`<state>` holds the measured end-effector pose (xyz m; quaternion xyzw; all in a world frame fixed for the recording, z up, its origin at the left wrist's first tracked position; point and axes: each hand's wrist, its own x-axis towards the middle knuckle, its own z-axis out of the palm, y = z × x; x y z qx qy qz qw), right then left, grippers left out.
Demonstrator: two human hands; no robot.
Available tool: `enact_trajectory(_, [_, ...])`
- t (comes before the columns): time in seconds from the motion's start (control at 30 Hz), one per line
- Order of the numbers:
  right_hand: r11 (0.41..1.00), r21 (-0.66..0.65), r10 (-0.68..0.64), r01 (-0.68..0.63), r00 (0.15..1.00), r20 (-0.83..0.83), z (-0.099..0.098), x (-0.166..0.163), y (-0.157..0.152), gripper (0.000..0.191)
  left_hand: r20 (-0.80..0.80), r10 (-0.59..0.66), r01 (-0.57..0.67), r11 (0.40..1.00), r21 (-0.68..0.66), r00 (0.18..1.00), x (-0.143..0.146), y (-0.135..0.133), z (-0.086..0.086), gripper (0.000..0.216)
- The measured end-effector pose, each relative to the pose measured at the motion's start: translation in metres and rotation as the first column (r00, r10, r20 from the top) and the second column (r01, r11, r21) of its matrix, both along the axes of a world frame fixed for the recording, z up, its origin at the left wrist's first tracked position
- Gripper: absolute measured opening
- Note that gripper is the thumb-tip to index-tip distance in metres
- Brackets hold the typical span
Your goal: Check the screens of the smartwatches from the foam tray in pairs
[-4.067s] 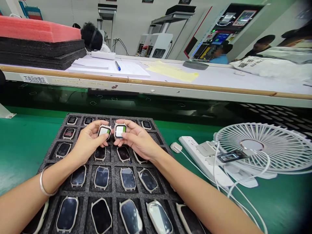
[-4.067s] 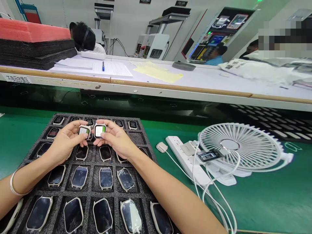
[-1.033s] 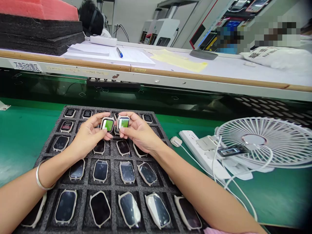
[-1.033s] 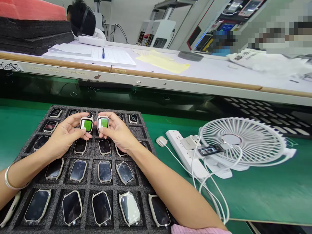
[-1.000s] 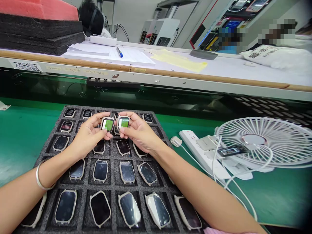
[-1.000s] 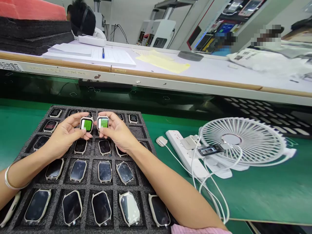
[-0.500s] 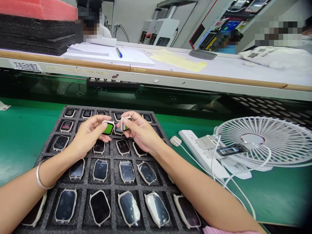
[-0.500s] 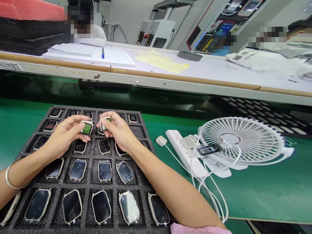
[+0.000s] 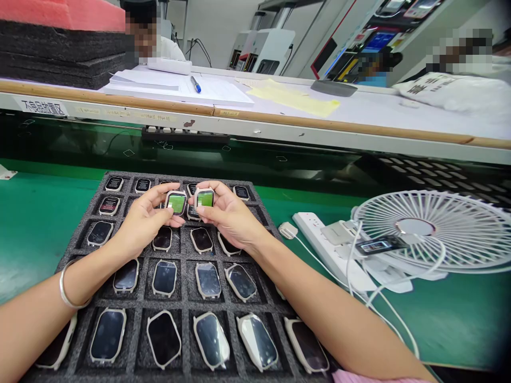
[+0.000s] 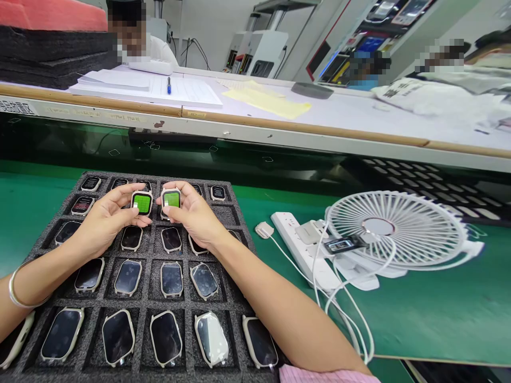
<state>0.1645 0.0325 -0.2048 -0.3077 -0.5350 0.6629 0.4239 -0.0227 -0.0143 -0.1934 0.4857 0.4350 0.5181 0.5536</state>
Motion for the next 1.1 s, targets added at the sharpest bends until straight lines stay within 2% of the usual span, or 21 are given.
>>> enact_trajectory(0.47, [0.999,0.001,-0.053,0.053,0.999,0.001,-0.001,0.000,0.001,0.055,0.023,0.004,-0.005,1.000,0.023,1.000,0.002,0.002,-0.002,0.061])
enact_trajectory(0.53, [0.998,-0.018,-0.057,0.057,0.998,0.000,0.000,0.000,0.000,0.049,0.027,0.013,-0.013,1.000,0.004,1.000,0.002,0.002,-0.001,0.058])
enact_trajectory(0.67, [0.996,-0.036,-0.081,0.082,0.997,0.019,0.001,-0.001,0.000,0.034,0.010,0.053,-0.052,0.998,-0.036,0.999,0.000,0.001,-0.001,0.036])
enact_trajectory(0.83, [0.993,-0.091,-0.075,0.072,0.997,-0.023,0.003,-0.001,0.001,0.029,-0.118,0.113,-0.108,0.993,0.043,0.987,0.000,0.002,-0.002,0.028])
enact_trajectory(0.97, [0.987,-0.163,-0.021,0.003,0.994,-0.108,0.008,0.002,0.003,0.027,-0.118,0.104,-0.100,0.994,0.040,0.988,0.001,0.002,-0.002,0.036])
enact_trajectory(1.1, [0.984,-0.171,0.013,-0.043,0.986,-0.169,0.011,0.005,0.004,0.037,-0.106,0.069,-0.067,0.997,0.030,0.992,0.001,0.003,-0.004,0.050])
